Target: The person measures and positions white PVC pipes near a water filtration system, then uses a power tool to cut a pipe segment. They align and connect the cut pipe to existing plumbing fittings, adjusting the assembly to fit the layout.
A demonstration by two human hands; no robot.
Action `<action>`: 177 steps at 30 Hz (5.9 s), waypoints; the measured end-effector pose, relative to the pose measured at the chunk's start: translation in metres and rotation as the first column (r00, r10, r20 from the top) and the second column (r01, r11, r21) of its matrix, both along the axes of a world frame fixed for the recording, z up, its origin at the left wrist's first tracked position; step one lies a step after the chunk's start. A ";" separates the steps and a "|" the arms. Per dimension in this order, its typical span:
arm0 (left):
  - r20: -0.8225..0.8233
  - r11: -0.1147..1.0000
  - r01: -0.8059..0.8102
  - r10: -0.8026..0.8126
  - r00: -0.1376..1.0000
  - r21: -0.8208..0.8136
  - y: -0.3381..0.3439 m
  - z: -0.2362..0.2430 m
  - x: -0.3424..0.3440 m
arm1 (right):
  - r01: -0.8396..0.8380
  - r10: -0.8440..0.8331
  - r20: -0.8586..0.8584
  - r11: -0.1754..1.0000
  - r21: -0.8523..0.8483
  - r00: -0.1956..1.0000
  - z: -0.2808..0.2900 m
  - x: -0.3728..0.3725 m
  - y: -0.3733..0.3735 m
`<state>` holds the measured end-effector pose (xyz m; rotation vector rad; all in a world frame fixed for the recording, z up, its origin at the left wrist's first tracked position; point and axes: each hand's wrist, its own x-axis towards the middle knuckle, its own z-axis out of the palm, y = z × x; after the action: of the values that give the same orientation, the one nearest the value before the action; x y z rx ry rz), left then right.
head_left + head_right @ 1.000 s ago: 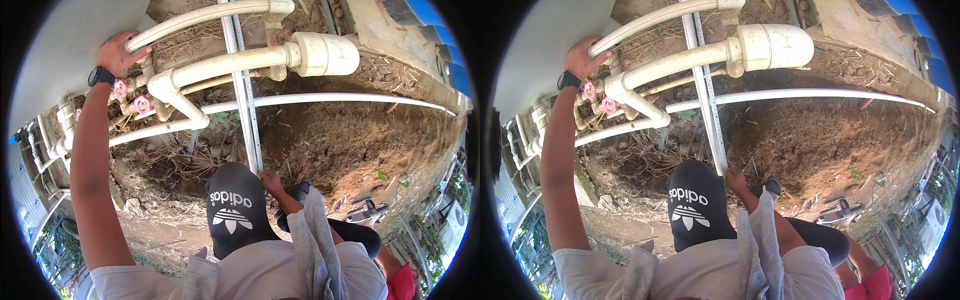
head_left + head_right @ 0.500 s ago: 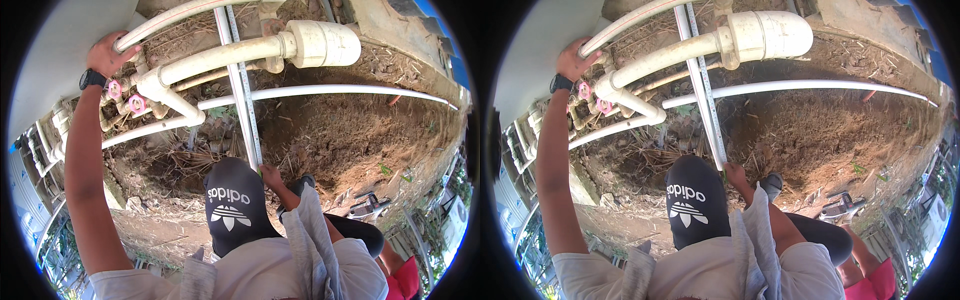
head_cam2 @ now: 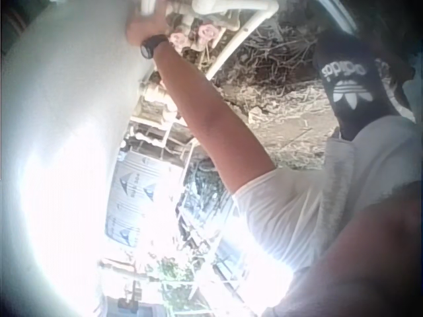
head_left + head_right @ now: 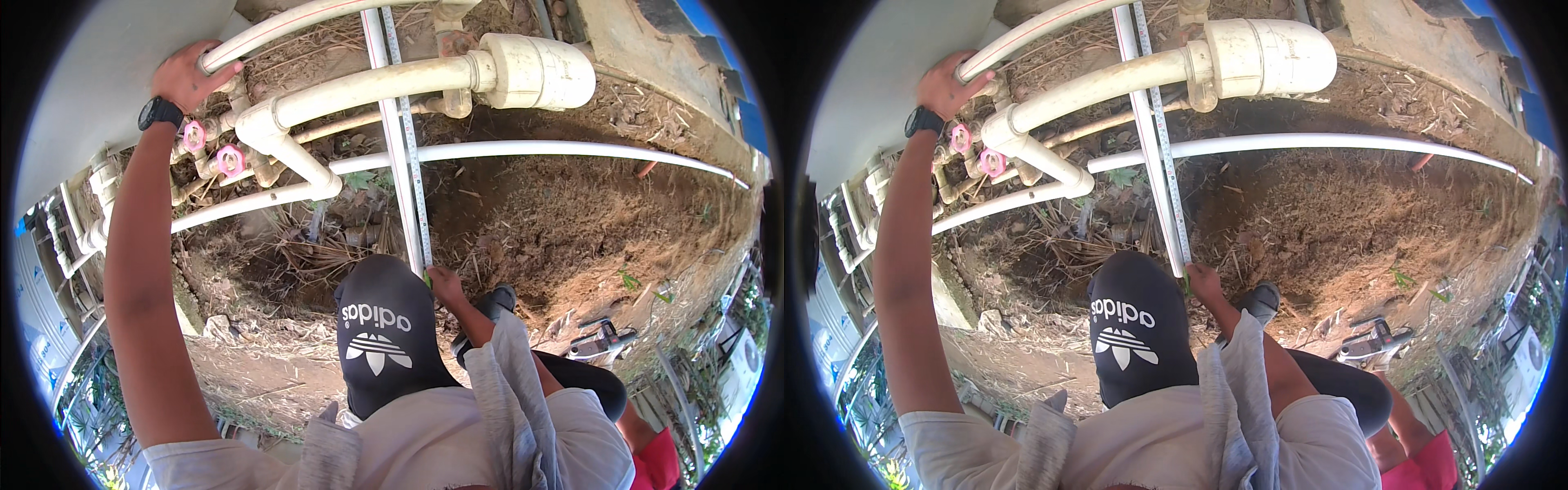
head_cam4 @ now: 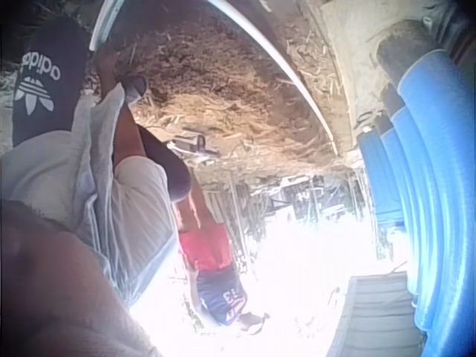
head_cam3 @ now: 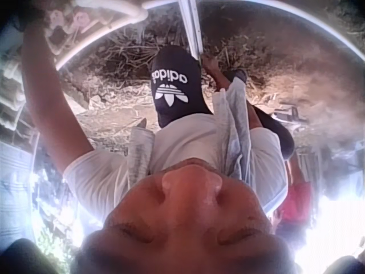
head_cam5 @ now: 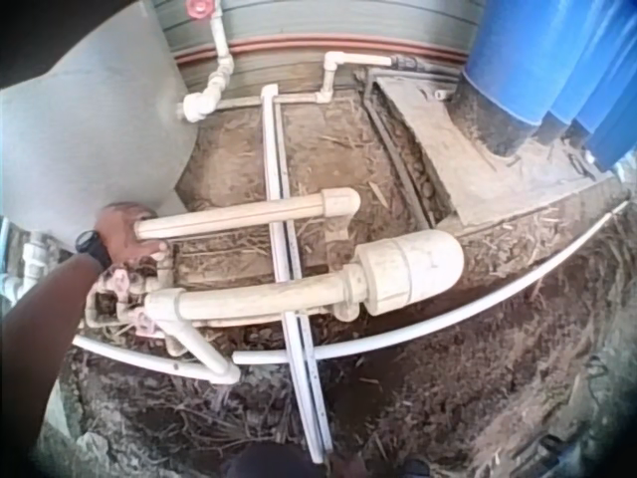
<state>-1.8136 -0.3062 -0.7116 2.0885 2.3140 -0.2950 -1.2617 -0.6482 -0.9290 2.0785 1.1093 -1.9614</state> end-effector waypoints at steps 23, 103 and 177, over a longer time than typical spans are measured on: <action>0.087 0.995 0.061 -0.067 0.994 0.078 0.006 -0.031 -0.035 | 0.004 -0.003 0.049 1.000 -0.004 0.999 0.006 -0.005 0.007; -0.086 0.998 -0.018 0.024 0.996 0.064 -0.001 -0.008 0.008 | -0.129 0.150 -0.084 0.969 0.212 0.985 -0.020 0.011 -0.018; 0.746 0.639 -0.677 0.636 0.198 -0.365 -0.149 -0.292 0.314 | -0.542 0.578 0.410 0.813 -0.212 0.706 0.369 0.510 -0.140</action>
<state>-1.4993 -0.4549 -1.0040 0.6311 2.1848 0.6619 -0.7520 -0.7887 -0.5595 1.7287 1.3180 -1.1277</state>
